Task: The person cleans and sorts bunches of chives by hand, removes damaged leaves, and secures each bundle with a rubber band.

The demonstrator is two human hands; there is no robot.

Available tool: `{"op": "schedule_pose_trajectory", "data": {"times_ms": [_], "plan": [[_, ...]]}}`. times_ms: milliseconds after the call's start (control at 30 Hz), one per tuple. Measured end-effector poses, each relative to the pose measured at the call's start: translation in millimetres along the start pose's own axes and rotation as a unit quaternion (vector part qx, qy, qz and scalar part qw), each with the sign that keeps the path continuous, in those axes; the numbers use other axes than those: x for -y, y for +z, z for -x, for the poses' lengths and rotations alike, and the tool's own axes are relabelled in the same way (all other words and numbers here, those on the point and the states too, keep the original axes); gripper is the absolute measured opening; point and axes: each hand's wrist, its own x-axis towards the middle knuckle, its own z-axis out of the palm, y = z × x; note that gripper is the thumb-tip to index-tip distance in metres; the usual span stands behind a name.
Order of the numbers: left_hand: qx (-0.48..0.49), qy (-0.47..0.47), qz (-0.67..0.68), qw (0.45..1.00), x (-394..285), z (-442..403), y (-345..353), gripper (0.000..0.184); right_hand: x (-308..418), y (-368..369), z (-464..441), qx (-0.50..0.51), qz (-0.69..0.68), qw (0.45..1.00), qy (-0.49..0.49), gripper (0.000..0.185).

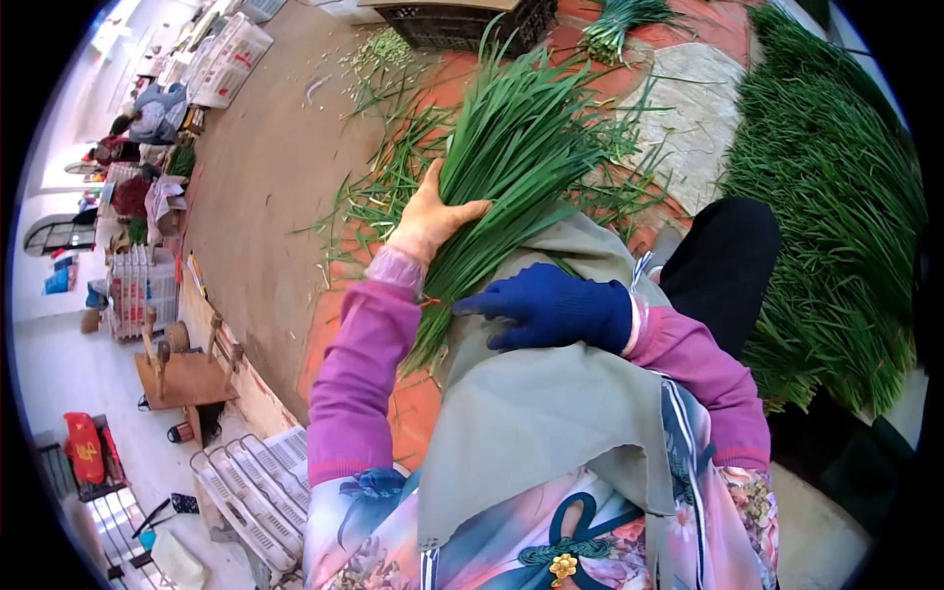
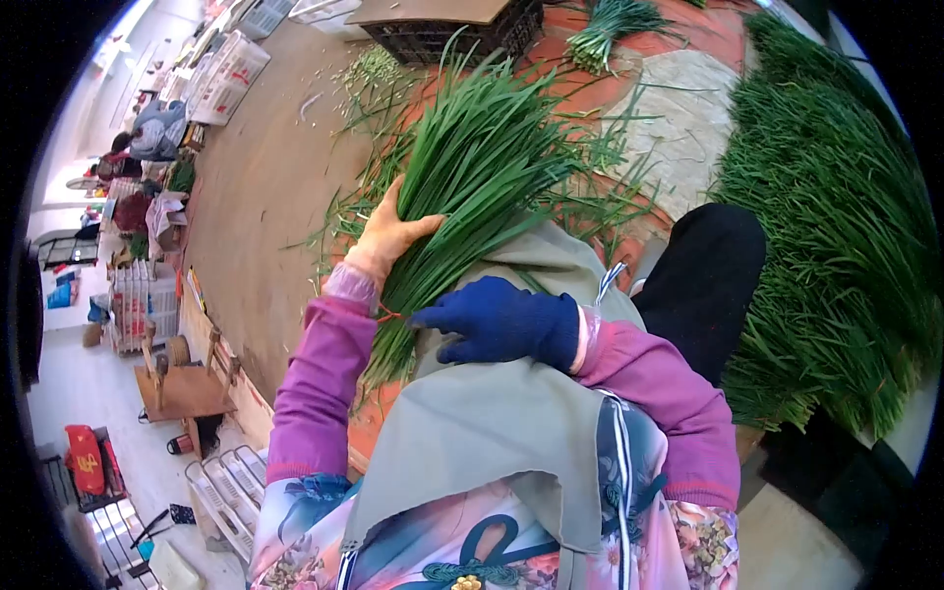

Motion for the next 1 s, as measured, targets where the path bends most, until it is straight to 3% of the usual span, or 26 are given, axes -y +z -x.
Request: {"op": "schedule_pose_trajectory", "data": {"times_ms": [33,67,133,167,233,267,333,367,400,500,600,800,967,1000], "plan": [[-0.017,0.021,-0.028,0.999,2,-12,4,0.073,2,-2,-5,-0.018,0.038,0.999,-0.027,0.053],[-0.01,0.027,-0.032,0.999,5,-18,4,0.073,0,-3,-10,-0.027,0.04,0.999,-0.024,0.053],[0.062,-0.088,0.119,0.987,-16,-13,7,0.055,-8,-6,-20,-0.183,0.266,0.933,-0.16,0.068],[0.049,-0.11,0.157,0.98,-24,-5,9,0.035,-12,-12,-22,-0.193,0.269,0.931,-0.155,0.068],[0.041,-0.095,0.207,0.973,-13,-4,5,0.034,-21,-25,-28,-0.279,0.475,0.832,-0.056,0.084],[0.025,-0.082,0.264,0.961,-8,-1,3,0.033,-27,-28,-28,-0.282,0.475,0.832,-0.054,0.084],[-0.008,-0.081,0.322,0.943,-18,11,2,0.031,-46,-28,-28,-0.227,0.391,0.892,0.006,0.087],[-0.074,-0.098,0.305,0.944,-12,11,-1,0.03,-56,-25,-30,-0.192,0.384,0.903,-0.004,0.067],[-0.141,-0.117,0.287,0.94,-12,15,-3,0.029,-56,-21,-30,-0.19,0.382,0.904,-0.008,0.067],[-0.166,-0.129,0.321,0.923,-17,26,-6,0.03,-45,-5,-21,-0.139,0.408,0.902,0.021,0.035],[-0.172,-0.145,0.333,0.916,-18,34,-7,0.033,-54,12,-14,-0.214,0.404,0.889,-0.016,0.037],[-0.207,-0.121,0.257,0.936,0,27,-1,0.042,-52,6,-12,-0.187,0.418,0.889,0.018,0.04],[-0.127,-0.067,0.319,0.937,-13,37,7,0.028,-41,-21,-2,-0.205,0.346,0.915,-0.027,0.048],[-0.124,-0.064,0.32,0.937,-13,39,7,0.028,-43,-24,-3,-0.275,0.286,0.915,-0.072,0.045]]}}
